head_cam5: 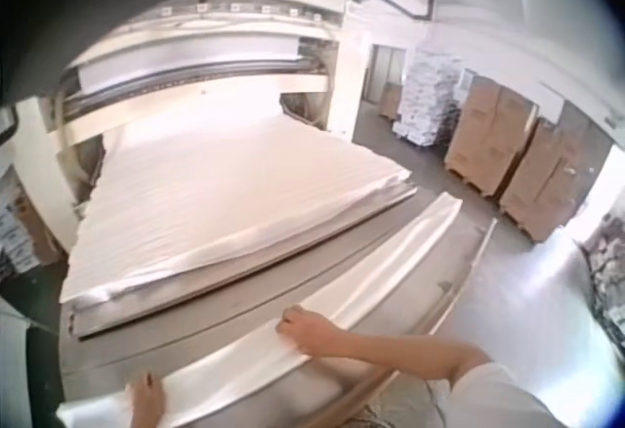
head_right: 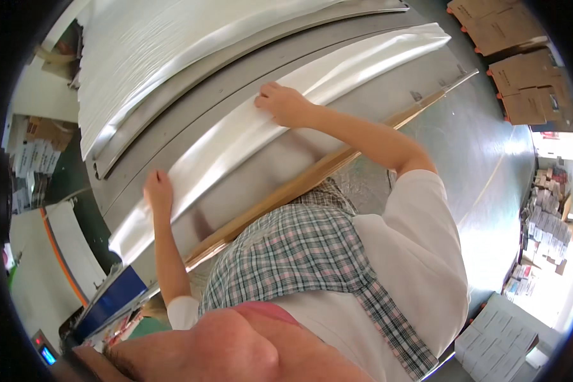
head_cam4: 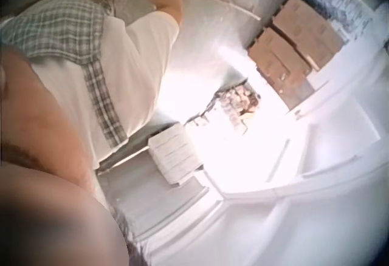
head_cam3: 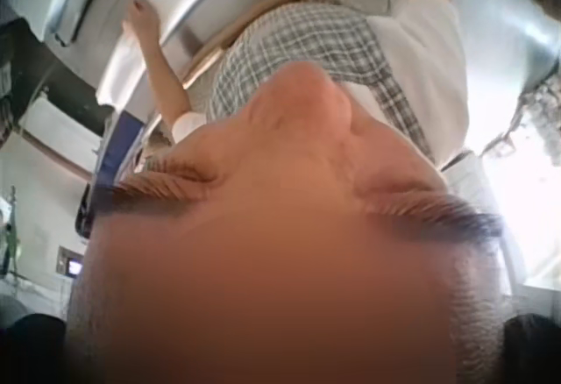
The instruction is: Aligning and stacking large stacks of white paper sheets on an industrial processing machine.
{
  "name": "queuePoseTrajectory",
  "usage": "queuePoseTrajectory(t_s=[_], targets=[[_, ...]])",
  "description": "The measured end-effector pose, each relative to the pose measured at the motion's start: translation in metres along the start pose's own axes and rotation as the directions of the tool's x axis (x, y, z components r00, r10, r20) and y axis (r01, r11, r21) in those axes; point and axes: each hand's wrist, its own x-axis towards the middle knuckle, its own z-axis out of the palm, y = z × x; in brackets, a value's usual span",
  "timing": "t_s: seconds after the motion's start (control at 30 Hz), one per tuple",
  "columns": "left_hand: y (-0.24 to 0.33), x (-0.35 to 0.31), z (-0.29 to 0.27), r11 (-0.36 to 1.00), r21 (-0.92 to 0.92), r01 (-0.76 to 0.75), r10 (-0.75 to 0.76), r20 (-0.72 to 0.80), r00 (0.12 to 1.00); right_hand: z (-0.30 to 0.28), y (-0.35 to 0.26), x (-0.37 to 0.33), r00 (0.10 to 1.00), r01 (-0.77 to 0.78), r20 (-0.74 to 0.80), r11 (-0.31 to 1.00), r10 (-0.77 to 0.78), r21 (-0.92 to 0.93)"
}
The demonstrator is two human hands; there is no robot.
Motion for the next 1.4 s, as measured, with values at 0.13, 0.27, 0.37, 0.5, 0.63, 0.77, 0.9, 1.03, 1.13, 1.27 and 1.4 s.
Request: queuePoseTrajectory(t_s=[0.13, 0.27, 0.37, 0.5, 0.63, 0.77, 0.9, 1.03, 1.13, 1.27, 1.4], targets=[[-0.031, -0.055, -0.037, 0.99, 0.035, 0.14, -0.141, 0.022, 0.99, -0.031, 0.053, -0.044, 0.979, -0.202, -0.024, 0.971, 0.2, -0.125], [-0.119, -0.103, -0.08, 0.918, 0.277, 0.283, -0.299, 0.018, 0.954, -0.051, 0.115, -0.061, 0.97, -0.24, -0.057, 0.963, 0.234, -0.125], [-0.12, -0.1, -0.097, 0.783, 0.498, 0.371, -0.389, -0.073, 0.918, -0.063, 0.147, -0.064, 0.97, -0.244, -0.051, 0.958, 0.239, -0.147], [-0.101, -0.094, -0.076, 0.781, 0.351, 0.517, -0.48, -0.192, 0.856, -0.078, 0.191, -0.078, 0.977, -0.213, -0.059, 0.964, 0.206, -0.161], [-0.058, -0.076, -0.034, 0.847, 0.316, 0.428, -0.465, 0.047, 0.884, -0.099, 0.262, -0.107, 0.933, -0.354, -0.173, 0.893, 0.316, -0.278], [0.026, -0.057, -0.022, 0.724, 0.44, 0.531, -0.577, -0.037, 0.816, -0.12, 0.353, -0.144, 0.753, -0.655, -0.387, 0.668, 0.533, -0.353], [0.055, -0.044, -0.011, 0.749, 0.422, 0.51, -0.586, 0.064, 0.808, -0.138, 0.462, -0.199, 0.582, -0.813, -0.533, 0.45, 0.615, -0.369], [0.079, -0.044, -0.003, 0.734, 0.422, 0.531, -0.618, 0.091, 0.781, -0.159, 0.477, -0.195, 0.515, -0.85, -0.47, 0.496, 0.717, -0.175], [0.083, -0.049, -0.001, 0.718, 0.455, 0.526, -0.629, 0.103, 0.77, -0.147, 0.452, -0.163, 0.768, -0.593, -0.177, 0.788, 0.615, 0.164], [0.098, -0.019, 0.029, 0.786, 0.395, 0.477, -0.568, 0.156, 0.808, -0.099, 0.564, -0.216, 0.865, -0.477, -0.201, 0.629, 0.46, -0.614], [0.069, -0.062, 0.001, 0.703, 0.473, 0.531, -0.638, 0.091, 0.764, -0.113, 0.466, -0.142, 0.725, -0.689, 0.199, 0.696, 0.66, 0.2]])
